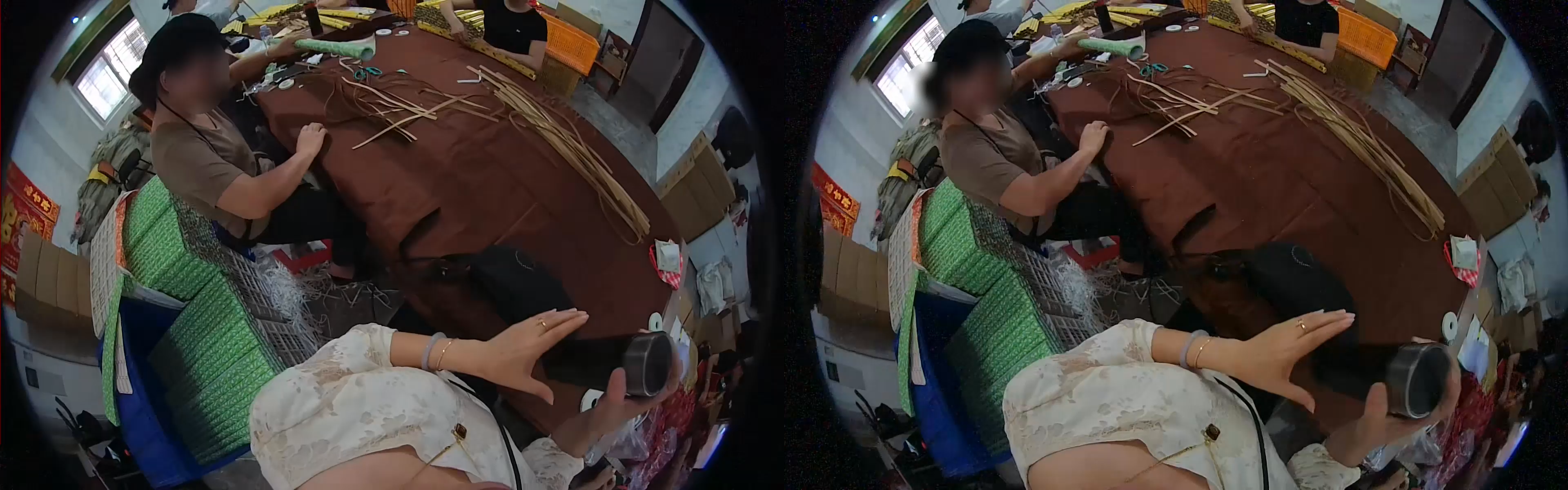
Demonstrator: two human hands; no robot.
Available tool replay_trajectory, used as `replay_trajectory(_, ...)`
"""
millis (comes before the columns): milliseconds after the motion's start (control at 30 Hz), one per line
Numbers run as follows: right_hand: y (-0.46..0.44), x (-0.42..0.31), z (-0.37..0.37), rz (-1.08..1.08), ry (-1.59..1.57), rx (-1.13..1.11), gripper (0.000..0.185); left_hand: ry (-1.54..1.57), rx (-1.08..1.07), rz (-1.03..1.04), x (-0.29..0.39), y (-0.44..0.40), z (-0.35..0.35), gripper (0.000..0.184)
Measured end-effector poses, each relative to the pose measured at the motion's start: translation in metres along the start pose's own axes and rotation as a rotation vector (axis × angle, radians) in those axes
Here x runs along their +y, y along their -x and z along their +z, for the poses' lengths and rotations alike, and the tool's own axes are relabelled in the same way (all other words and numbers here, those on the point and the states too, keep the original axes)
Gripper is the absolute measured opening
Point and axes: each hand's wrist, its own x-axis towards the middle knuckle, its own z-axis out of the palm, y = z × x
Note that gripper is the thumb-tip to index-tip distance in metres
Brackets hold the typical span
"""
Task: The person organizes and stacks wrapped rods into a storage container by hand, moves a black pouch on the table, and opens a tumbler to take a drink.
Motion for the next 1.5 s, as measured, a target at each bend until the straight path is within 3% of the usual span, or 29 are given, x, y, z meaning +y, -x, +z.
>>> replay_trajectory(33, 0.004, 0.005, 0.001, 0.007, -0.026, -0.060, 0.079, -0.006, -0.002, 0.011, 0.005, -0.001, 0.000, 0.107)
replay_trajectory(100, 0.016, -0.015, 0.033, 0.165, -0.306, -0.082, 0.084, 0.335, -0.080, -0.248, 0.013, 0.002, -0.004, 0.098)
replay_trajectory(133, 0.023, -0.004, 0.038, 0.189, -0.365, -0.128, 0.093, 0.303, -0.017, -0.291, 0.008, 0.014, 0.000, 0.087)
replay_trajectory(233, 0.026, -0.004, 0.062, 0.264, -0.567, -0.272, 0.102, 0.147, 0.113, -0.247, -0.008, 0.036, -0.010, 0.078)
replay_trajectory(333, 0.029, 0.006, 0.078, 0.339, -0.616, -0.387, 0.087, 0.083, 0.104, -0.321, -0.021, 0.053, -0.024, 0.078)
replay_trajectory(433, 0.034, 0.010, 0.097, 0.280, -0.724, -0.443, 0.079, 0.073, 0.065, -0.314, -0.026, 0.063, -0.043, 0.078)
replay_trajectory(567, 0.018, 0.022, 0.123, 0.369, -0.985, -0.689, 0.081, 0.449, -0.252, -0.357, -0.047, 0.073, -0.066, 0.084)
replay_trajectory(633, 0.013, 0.035, 0.142, 0.178, -1.494, -1.027, 0.082, 0.585, -0.348, -0.245, -0.060, 0.077, -0.068, 0.090)
replay_trajectory(700, 0.019, 0.041, 0.159, 0.158, -1.859, -1.205, 0.080, 0.748, -0.346, -0.249, -0.060, 0.075, -0.070, 0.092)
replay_trajectory(733, 0.022, 0.040, 0.168, 0.167, -2.034, -1.292, 0.079, 0.697, -0.580, -0.071, -0.079, 0.072, -0.061, 0.091)
replay_trajectory(767, 0.025, 0.040, 0.179, 0.066, -2.144, -1.356, 0.083, 0.692, -0.576, -0.076, -0.087, 0.084, -0.057, 0.091)
replay_trajectory(800, 0.026, 0.037, 0.175, 0.062, -2.153, -1.359, 0.083, 0.643, -0.488, -0.077, -0.095, 0.095, -0.055, 0.092)
replay_trajectory(833, 0.028, 0.032, 0.166, 0.279, -2.101, -1.291, 0.084, 0.595, -0.401, -0.077, -0.093, 0.097, -0.057, 0.094)
replay_trajectory(867, 0.028, 0.030, 0.161, 0.486, -2.034, -1.217, 0.086, 0.790, -0.554, -0.085, -0.103, 0.097, -0.044, 0.093)
replay_trajectory(900, 0.023, 0.037, 0.160, 0.352, -1.910, -1.136, 0.090, 0.784, -0.552, -0.088, -0.090, 0.092, -0.054, 0.093)
replay_trajectory(967, 0.022, 0.038, 0.136, 0.383, -1.486, -0.746, 0.092, 0.677, -0.276, -0.380, -0.049, 0.078, -0.080, 0.084)
replay_trajectory(1067, 0.017, 0.029, 0.112, 0.148, -0.806, -0.731, 0.088, 0.354, -0.082, -0.510, -0.041, 0.085, -0.088, 0.080)
replay_trajectory(1100, 0.019, 0.017, 0.112, 0.035, -0.491, -0.637, 0.075, 0.243, -0.027, -0.457, -0.037, 0.083, -0.089, 0.079)
replay_trajectory(1200, 0.033, 0.012, 0.120, 0.151, -0.347, -0.565, 0.064, 0.247, -0.030, -0.523, -0.036, 0.090, -0.089, 0.078)
replay_trajectory(1267, 0.037, 0.021, 0.123, 0.261, -0.491, -0.583, 0.064, 0.303, -0.070, -0.549, -0.038, 0.101, -0.088, 0.083)
replay_trajectory(1367, 0.034, 0.039, 0.134, 0.227, -1.316, -0.944, 0.079, 0.359, -0.157, -0.550, -0.036, 0.114, -0.086, 0.093)
replay_trajectory(1400, 0.033, 0.033, 0.132, 0.228, -1.319, -0.943, 0.079, 0.334, -0.157, -0.550, -0.033, 0.115, -0.086, 0.092)
replay_trajectory(1467, 0.028, 0.015, 0.125, 0.472, -1.077, -0.884, 0.087, 0.307, -0.150, -0.551, -0.028, 0.114, -0.087, 0.091)
replay_trajectory(1500, 0.026, 0.020, 0.127, 0.296, -0.855, -0.936, 0.095, 0.281, -0.143, -0.565, -0.025, 0.111, -0.089, 0.090)
